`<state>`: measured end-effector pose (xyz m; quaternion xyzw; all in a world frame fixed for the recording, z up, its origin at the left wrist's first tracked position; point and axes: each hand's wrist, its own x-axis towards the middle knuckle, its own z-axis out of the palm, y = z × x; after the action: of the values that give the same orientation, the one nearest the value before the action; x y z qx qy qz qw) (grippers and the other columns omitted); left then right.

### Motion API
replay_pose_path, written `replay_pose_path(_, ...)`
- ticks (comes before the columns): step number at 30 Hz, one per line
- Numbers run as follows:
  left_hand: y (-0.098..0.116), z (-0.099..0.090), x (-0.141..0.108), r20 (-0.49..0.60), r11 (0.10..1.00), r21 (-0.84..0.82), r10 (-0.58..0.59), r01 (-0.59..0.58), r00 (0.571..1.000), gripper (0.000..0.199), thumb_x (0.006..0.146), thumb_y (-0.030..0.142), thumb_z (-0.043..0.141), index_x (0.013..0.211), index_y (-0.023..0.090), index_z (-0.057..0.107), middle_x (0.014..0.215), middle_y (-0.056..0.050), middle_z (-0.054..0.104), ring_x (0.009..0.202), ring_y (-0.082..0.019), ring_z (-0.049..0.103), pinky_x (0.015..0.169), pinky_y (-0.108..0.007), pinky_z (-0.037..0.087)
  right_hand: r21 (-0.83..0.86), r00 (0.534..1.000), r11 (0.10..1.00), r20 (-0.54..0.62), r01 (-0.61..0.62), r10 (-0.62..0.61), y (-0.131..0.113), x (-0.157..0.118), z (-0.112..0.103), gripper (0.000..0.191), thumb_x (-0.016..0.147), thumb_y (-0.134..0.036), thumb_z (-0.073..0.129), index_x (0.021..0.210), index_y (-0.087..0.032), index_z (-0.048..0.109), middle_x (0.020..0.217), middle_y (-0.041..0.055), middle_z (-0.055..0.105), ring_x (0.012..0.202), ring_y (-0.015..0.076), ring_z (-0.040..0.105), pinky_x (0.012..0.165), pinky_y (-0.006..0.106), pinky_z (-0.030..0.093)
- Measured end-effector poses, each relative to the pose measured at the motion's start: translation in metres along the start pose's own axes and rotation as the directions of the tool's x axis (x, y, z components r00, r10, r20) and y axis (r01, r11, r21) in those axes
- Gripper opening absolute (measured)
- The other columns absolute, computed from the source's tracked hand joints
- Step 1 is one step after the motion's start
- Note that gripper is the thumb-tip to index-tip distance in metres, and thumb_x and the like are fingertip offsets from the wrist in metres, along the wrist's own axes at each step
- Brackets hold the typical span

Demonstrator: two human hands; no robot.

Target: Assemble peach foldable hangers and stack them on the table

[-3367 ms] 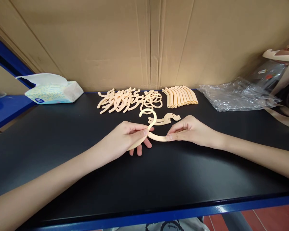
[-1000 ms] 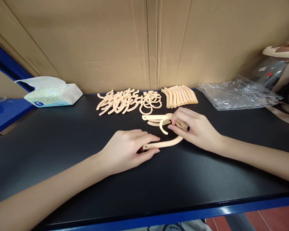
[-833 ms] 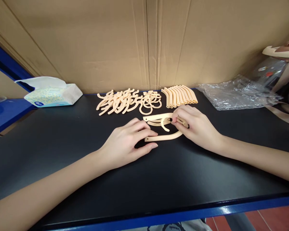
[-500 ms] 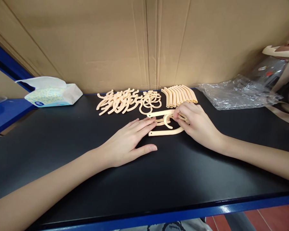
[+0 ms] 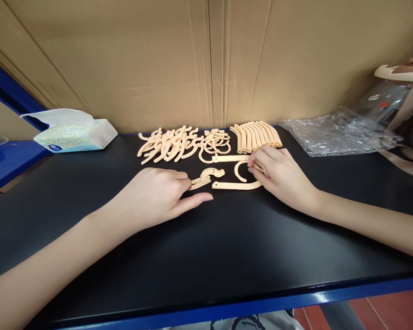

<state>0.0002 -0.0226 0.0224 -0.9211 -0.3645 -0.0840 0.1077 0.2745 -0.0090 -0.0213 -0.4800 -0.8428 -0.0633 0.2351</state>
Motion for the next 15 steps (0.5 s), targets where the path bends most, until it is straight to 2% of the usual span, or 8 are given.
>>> replay_pose_path(3,-0.003,0.002,0.000,-0.031,0.974,0.228,0.028,-0.020,0.999,0.059,0.099,0.047,0.034,0.056,0.017,0.060,0.054,-0.003,0.058,0.052,-0.019,0.060,0.047,-0.028,0.032,0.043,1.000,0.999,0.024,-0.013,0.012,0.000,0.000,0.000,0.010,0.092,-0.012,0.047,0.089,-0.021,0.050,0.094,0.0015,0.060,0.086,0.0175,0.057,0.077,0.031,0.034)
replay_pose_path(5,-0.004,0.006,0.001,-0.088,0.962,0.272,0.035,-0.010,0.996,0.050,0.099,0.040,0.038,0.063,0.016,0.063,0.060,-0.003,0.062,0.059,-0.020,0.062,0.047,-0.028,0.033,0.064,0.999,0.998,0.037,-0.022,0.020,0.001,0.000,0.000,0.009,0.092,-0.013,0.046,0.089,-0.021,0.050,0.095,0.0016,0.060,0.086,0.0173,0.058,0.077,0.031,0.033)
replay_pose_path(7,-0.005,0.011,0.002,-0.120,0.975,0.223,0.052,-0.024,0.991,0.037,0.099,0.035,0.039,0.086,0.016,0.068,0.081,-0.004,0.070,0.075,-0.021,0.067,0.054,-0.028,0.041,0.078,0.998,0.997,0.050,-0.028,0.025,0.001,0.000,-0.001,0.010,0.093,-0.013,0.046,0.090,-0.021,0.051,0.096,0.0018,0.061,0.088,0.0177,0.058,0.078,0.032,0.033)
replay_pose_path(9,-0.006,0.016,0.003,-0.113,0.990,0.129,0.073,-0.058,0.991,0.032,0.099,0.032,0.039,0.110,0.017,0.065,0.107,-0.003,0.070,0.093,-0.020,0.067,0.066,-0.028,0.049,0.093,0.997,0.995,0.069,-0.036,0.030,0.000,0.001,-0.001,0.009,0.093,-0.014,0.046,0.090,-0.021,0.052,0.097,0.0022,0.061,0.092,0.0186,0.058,0.078,0.032,0.033)
replay_pose_path(10,-0.007,0.018,0.003,-0.095,0.993,0.092,0.083,-0.074,0.992,0.032,0.099,0.031,0.038,0.116,0.018,0.062,0.114,-0.003,0.068,0.098,-0.019,0.066,0.072,-0.028,0.051,0.099,0.996,0.994,0.079,-0.042,0.034,0.000,0.001,-0.001,0.009,0.093,-0.014,0.046,0.090,-0.021,0.052,0.098,0.0026,0.062,0.094,0.0191,0.058,0.078,0.032,0.033)
replay_pose_path(12,-0.008,0.019,0.003,-0.048,0.995,0.056,0.083,-0.080,0.995,0.034,0.100,0.029,0.035,0.119,0.019,0.061,0.120,-0.002,0.067,0.102,-0.019,0.065,0.076,-0.029,0.052,0.107,0.995,0.993,0.092,-0.052,0.042,0.000,0.001,-0.002,0.010,0.093,-0.015,0.046,0.091,-0.021,0.053,0.099,0.0033,0.063,0.096,0.0201,0.058,0.079,0.033,0.033)
replay_pose_path(15,-0.009,0.015,0.000,0.020,0.999,0.044,0.030,-0.031,0.999,0.035,0.100,0.030,0.032,0.113,0.020,0.063,0.116,-0.003,0.068,0.098,-0.020,0.067,0.070,-0.029,0.053,0.101,0.995,0.994,0.090,-0.050,0.041,0.001,0.001,-0.002,0.010,0.093,-0.015,0.046,0.091,-0.021,0.054,0.098,0.0038,0.064,0.096,0.0214,0.058,0.079,0.034,0.034)
